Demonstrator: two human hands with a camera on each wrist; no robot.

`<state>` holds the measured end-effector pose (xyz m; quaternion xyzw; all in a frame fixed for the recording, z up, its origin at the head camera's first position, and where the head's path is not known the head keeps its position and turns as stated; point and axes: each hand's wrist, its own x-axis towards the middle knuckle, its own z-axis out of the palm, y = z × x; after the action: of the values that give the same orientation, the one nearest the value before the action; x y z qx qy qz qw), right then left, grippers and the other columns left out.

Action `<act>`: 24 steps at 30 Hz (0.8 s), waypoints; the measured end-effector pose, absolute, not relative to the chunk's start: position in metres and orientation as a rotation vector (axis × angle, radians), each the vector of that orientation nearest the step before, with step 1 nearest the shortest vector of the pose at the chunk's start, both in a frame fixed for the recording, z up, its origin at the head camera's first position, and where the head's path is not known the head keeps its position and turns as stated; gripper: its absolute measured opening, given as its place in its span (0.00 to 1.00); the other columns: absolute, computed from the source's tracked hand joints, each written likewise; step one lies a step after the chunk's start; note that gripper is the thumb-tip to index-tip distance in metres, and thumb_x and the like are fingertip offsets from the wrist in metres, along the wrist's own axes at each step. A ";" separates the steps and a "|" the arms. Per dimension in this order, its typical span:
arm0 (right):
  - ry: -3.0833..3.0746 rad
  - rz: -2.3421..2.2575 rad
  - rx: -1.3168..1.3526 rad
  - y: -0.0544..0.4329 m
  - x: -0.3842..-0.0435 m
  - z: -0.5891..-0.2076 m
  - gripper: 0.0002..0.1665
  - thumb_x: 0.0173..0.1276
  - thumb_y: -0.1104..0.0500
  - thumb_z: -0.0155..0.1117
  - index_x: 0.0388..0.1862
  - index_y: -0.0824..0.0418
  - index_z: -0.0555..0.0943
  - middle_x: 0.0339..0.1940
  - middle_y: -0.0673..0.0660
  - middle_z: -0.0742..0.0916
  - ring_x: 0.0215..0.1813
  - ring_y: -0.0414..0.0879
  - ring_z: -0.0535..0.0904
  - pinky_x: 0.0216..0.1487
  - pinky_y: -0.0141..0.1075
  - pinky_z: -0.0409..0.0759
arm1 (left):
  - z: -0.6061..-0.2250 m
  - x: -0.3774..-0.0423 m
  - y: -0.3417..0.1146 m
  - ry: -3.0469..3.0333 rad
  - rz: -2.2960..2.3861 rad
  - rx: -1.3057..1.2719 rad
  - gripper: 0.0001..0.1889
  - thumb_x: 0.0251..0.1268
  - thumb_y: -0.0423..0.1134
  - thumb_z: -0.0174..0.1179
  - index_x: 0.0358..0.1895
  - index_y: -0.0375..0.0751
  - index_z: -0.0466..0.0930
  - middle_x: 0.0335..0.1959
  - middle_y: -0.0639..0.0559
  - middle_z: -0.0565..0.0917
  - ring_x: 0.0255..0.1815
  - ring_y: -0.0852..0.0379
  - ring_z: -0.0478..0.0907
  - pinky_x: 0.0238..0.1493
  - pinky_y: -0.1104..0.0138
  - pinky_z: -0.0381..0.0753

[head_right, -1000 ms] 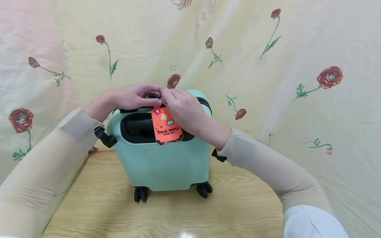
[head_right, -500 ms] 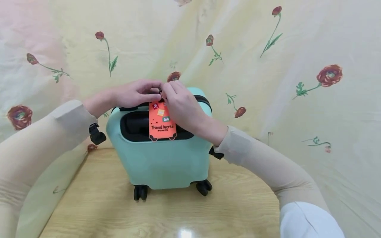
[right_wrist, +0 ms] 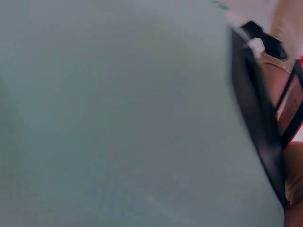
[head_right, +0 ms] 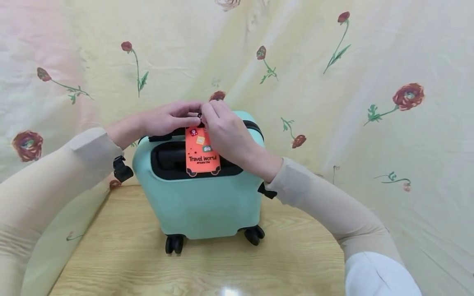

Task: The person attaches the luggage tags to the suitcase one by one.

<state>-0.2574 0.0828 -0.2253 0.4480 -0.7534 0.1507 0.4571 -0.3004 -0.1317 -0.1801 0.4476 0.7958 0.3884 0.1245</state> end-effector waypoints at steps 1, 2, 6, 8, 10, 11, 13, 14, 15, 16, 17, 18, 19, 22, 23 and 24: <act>-1.868 0.402 1.108 0.084 -0.258 -0.225 0.04 0.74 0.73 0.59 0.37 0.69 0.76 0.33 0.64 0.80 0.36 0.55 0.78 0.37 0.42 0.84 | -0.181 -0.300 -0.131 2.319 1.144 1.283 0.07 0.84 0.34 0.49 0.54 0.36 0.74 0.50 0.42 0.80 0.52 0.46 0.80 0.57 0.65 0.79; -1.879 0.427 1.113 0.084 -0.257 -0.225 0.04 0.74 0.73 0.60 0.37 0.69 0.76 0.33 0.64 0.80 0.37 0.56 0.78 0.37 0.42 0.84 | -0.181 -0.300 -0.131 2.323 1.154 1.259 0.08 0.84 0.34 0.49 0.54 0.36 0.74 0.50 0.42 0.80 0.52 0.46 0.79 0.57 0.65 0.79; -1.890 0.480 1.130 0.088 -0.256 -0.225 0.05 0.72 0.73 0.63 0.37 0.67 0.77 0.33 0.62 0.81 0.37 0.55 0.79 0.37 0.42 0.83 | -0.182 -0.301 -0.131 2.372 1.160 1.167 0.08 0.84 0.35 0.52 0.56 0.38 0.77 0.53 0.44 0.81 0.54 0.48 0.80 0.60 0.65 0.79; -1.856 0.466 1.146 0.089 -0.256 -0.225 0.05 0.73 0.73 0.63 0.37 0.67 0.76 0.33 0.62 0.81 0.36 0.55 0.79 0.37 0.42 0.84 | -0.182 -0.301 -0.132 2.398 1.134 1.166 0.09 0.83 0.35 0.54 0.57 0.38 0.77 0.54 0.43 0.82 0.56 0.49 0.80 0.60 0.65 0.80; -1.810 0.428 1.157 0.088 -0.257 -0.225 0.06 0.74 0.73 0.61 0.37 0.67 0.75 0.33 0.62 0.80 0.34 0.54 0.78 0.35 0.41 0.83 | -0.182 -0.301 -0.133 2.424 1.095 1.191 0.09 0.83 0.34 0.55 0.57 0.37 0.77 0.55 0.43 0.82 0.56 0.49 0.81 0.60 0.66 0.81; -1.787 0.403 1.159 0.087 -0.258 -0.225 0.06 0.74 0.73 0.60 0.37 0.67 0.75 0.33 0.62 0.80 0.33 0.54 0.77 0.33 0.40 0.82 | -0.181 -0.301 -0.134 2.438 1.077 1.206 0.08 0.83 0.34 0.55 0.57 0.37 0.77 0.55 0.43 0.81 0.56 0.49 0.82 0.60 0.66 0.82; -1.753 0.364 1.158 0.086 -0.258 -0.225 0.06 0.75 0.73 0.58 0.37 0.68 0.74 0.32 0.62 0.78 0.31 0.53 0.75 0.31 0.38 0.80 | -0.181 -0.301 -0.135 2.456 1.051 1.231 0.08 0.82 0.33 0.55 0.56 0.36 0.76 0.54 0.42 0.81 0.55 0.48 0.82 0.59 0.66 0.82; -1.744 0.350 1.153 0.085 -0.259 -0.225 0.06 0.75 0.73 0.57 0.37 0.68 0.74 0.32 0.62 0.78 0.30 0.53 0.74 0.29 0.38 0.79 | -0.180 -0.300 -0.135 2.461 1.044 1.236 0.07 0.82 0.33 0.55 0.56 0.36 0.76 0.53 0.42 0.81 0.54 0.48 0.82 0.58 0.66 0.82; -1.742 0.347 1.148 0.085 -0.259 -0.225 0.06 0.76 0.73 0.57 0.37 0.68 0.74 0.32 0.62 0.77 0.30 0.52 0.73 0.29 0.37 0.77 | -0.180 -0.300 -0.135 2.469 1.038 1.234 0.07 0.82 0.33 0.55 0.56 0.36 0.76 0.53 0.43 0.81 0.53 0.49 0.82 0.57 0.66 0.82; -1.741 0.342 1.144 0.085 -0.259 -0.225 0.05 0.76 0.73 0.57 0.37 0.68 0.74 0.33 0.62 0.77 0.31 0.52 0.72 0.29 0.37 0.77 | -0.180 -0.300 -0.135 2.475 1.033 1.232 0.07 0.82 0.33 0.55 0.56 0.37 0.76 0.53 0.43 0.81 0.53 0.49 0.81 0.57 0.67 0.82; -1.739 0.337 1.140 0.086 -0.259 -0.226 0.06 0.76 0.73 0.57 0.37 0.68 0.74 0.33 0.62 0.77 0.31 0.52 0.73 0.29 0.37 0.77 | -0.180 -0.300 -0.135 2.478 1.030 1.230 0.07 0.82 0.33 0.55 0.56 0.37 0.76 0.53 0.43 0.81 0.52 0.49 0.81 0.57 0.67 0.82; -1.737 0.335 1.138 0.086 -0.259 -0.226 0.06 0.77 0.73 0.57 0.37 0.68 0.74 0.33 0.62 0.77 0.31 0.52 0.73 0.29 0.37 0.78 | -0.180 -0.299 -0.134 2.477 1.025 1.230 0.07 0.82 0.33 0.55 0.56 0.36 0.76 0.52 0.42 0.81 0.52 0.48 0.81 0.57 0.67 0.82; -1.734 0.333 1.136 0.087 -0.260 -0.227 0.05 0.77 0.72 0.57 0.37 0.68 0.74 0.33 0.62 0.78 0.32 0.52 0.73 0.30 0.37 0.79 | -0.180 -0.299 -0.134 2.479 1.017 1.233 0.08 0.82 0.33 0.55 0.56 0.36 0.76 0.52 0.42 0.81 0.52 0.48 0.81 0.57 0.67 0.82; -1.721 0.329 1.143 0.089 -0.260 -0.229 0.05 0.77 0.73 0.57 0.38 0.68 0.74 0.34 0.62 0.78 0.33 0.51 0.75 0.32 0.37 0.81 | -0.180 -0.299 -0.133 2.479 0.988 1.257 0.08 0.82 0.33 0.55 0.56 0.35 0.76 0.52 0.43 0.81 0.52 0.49 0.82 0.57 0.67 0.81; -1.715 0.332 1.148 0.090 -0.261 -0.229 0.05 0.77 0.73 0.56 0.38 0.68 0.74 0.34 0.62 0.78 0.34 0.52 0.75 0.33 0.37 0.82 | -0.180 -0.299 -0.132 2.481 0.976 1.266 0.07 0.82 0.32 0.55 0.56 0.35 0.76 0.52 0.43 0.81 0.51 0.49 0.81 0.56 0.68 0.81; -1.710 0.333 1.154 0.090 -0.261 -0.230 0.05 0.77 0.73 0.56 0.38 0.68 0.74 0.34 0.62 0.78 0.34 0.52 0.75 0.33 0.37 0.81 | -0.180 -0.299 -0.132 2.483 0.967 1.271 0.07 0.82 0.32 0.55 0.55 0.35 0.76 0.52 0.43 0.81 0.50 0.49 0.81 0.55 0.68 0.80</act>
<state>-0.2611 0.0902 -0.2297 0.4775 -0.7079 0.1377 0.5019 -0.2990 -0.1324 -0.1796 0.4287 0.8373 0.3261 0.0943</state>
